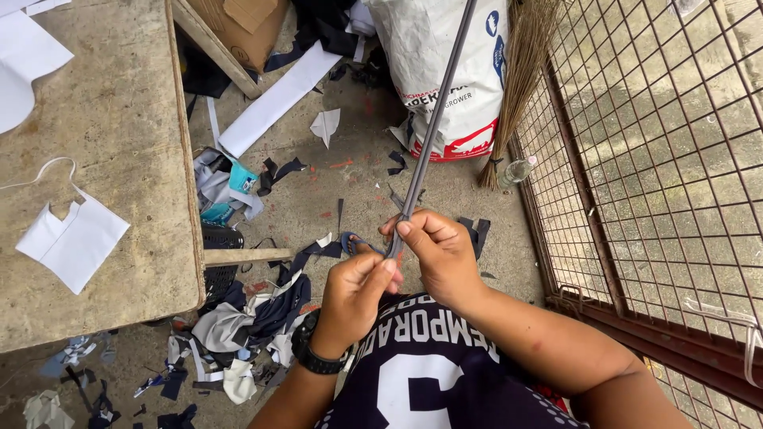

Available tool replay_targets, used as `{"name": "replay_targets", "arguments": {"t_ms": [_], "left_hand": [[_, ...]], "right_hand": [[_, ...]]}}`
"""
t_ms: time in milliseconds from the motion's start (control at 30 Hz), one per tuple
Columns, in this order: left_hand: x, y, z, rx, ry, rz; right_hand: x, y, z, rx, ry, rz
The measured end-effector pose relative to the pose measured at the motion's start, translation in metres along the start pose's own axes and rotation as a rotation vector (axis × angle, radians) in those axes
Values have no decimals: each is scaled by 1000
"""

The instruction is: The person picks up a long strip of dark fabric and begins braiding it by hand. They continue to twist and fold the fabric into a braided pattern, working their way down the length of the strip. The person then hangs the braided fabric on a metal grate.

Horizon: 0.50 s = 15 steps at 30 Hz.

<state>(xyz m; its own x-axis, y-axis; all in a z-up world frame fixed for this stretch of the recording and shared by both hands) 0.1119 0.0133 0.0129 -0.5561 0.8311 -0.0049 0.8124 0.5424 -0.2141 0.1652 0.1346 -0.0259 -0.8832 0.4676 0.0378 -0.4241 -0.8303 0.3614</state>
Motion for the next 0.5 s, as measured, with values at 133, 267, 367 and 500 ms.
{"name": "replay_targets", "arguments": {"t_ms": [133,267,367,500], "left_hand": [[14,5,-7,10,10,-7],[8,8,-19,42,75,-25],[-10,5,-17,-48,109,-130],[-35,8,-13,-15,67,-133]], "right_hand": [[-2,3,1,173,-23,-8],[-5,8,-5,220,-2,6],[-16,18,1,382,-147,-45],[-36,27,0,375,-77,112]]}}
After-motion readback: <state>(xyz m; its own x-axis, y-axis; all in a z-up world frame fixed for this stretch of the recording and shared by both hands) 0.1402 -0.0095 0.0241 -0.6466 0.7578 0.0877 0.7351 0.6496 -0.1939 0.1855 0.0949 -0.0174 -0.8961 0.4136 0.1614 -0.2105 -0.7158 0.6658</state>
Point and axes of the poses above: each hand's wrist, its own x-axis towards the middle knuckle, its own y-axis out of the palm, z = x × y, the point moved 8 cm from there along x, towards the middle knuckle, and after that the axes turned 7 degrees about z, right-handed, at the moved point
